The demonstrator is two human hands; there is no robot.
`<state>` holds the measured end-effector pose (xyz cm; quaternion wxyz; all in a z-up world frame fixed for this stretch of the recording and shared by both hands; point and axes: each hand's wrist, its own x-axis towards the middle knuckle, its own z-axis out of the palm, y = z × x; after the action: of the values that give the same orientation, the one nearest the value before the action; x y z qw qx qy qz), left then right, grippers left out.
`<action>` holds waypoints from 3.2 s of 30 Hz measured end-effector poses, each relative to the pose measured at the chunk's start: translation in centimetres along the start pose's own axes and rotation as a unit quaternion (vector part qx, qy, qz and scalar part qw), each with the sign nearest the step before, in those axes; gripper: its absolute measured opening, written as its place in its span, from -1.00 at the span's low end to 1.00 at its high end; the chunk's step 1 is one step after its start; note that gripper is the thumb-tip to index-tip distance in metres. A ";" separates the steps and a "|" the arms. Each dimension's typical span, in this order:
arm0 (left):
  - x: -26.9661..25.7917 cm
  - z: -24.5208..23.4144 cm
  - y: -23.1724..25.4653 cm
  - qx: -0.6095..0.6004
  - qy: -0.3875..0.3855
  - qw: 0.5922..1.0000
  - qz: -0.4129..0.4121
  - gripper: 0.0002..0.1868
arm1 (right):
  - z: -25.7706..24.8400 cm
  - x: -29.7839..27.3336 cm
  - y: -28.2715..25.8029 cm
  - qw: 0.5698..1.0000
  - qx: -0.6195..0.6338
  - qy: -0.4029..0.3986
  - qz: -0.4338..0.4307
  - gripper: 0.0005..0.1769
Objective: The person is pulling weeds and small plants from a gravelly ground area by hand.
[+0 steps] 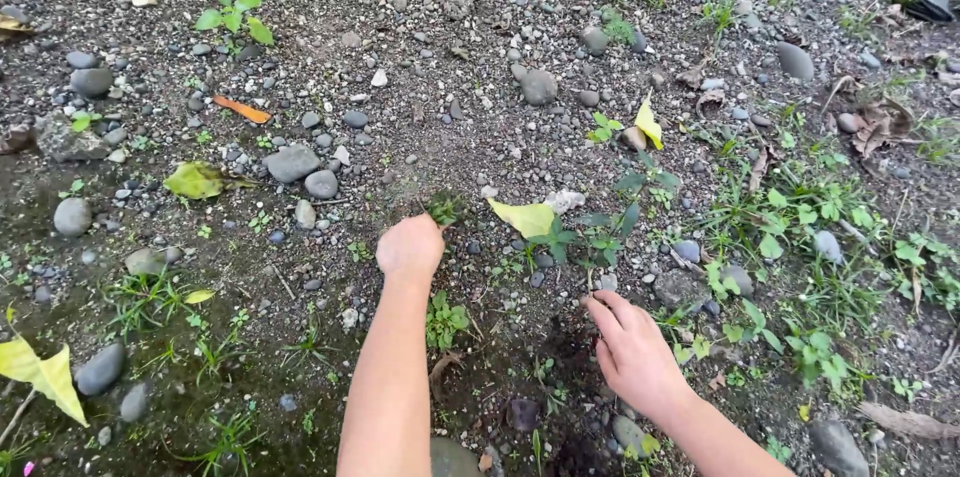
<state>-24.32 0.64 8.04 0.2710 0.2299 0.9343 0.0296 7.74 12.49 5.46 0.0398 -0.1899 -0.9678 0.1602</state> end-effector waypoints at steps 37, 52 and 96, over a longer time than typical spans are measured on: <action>-5.8 16.3 1.3 -0.125 0.166 0.970 0.129 -0.81 | 1.9 5.9 -2.0 0.915 0.051 -0.186 0.354 -0.73; -5.8 15.2 2.1 -0.110 0.102 0.985 0.085 -0.81 | 11.2 -4.3 -0.5 0.864 0.191 -0.084 0.458 -0.68; -16.1 8.8 15.3 -0.092 -0.130 0.945 0.285 -0.66 | -4.8 -7.4 12.4 0.790 0.368 0.106 0.479 -0.80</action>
<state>-1.39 6.57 11.23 0.3906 0.4622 0.7797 0.1607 19.63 21.93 5.86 0.1274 -0.6160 -0.6102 0.4817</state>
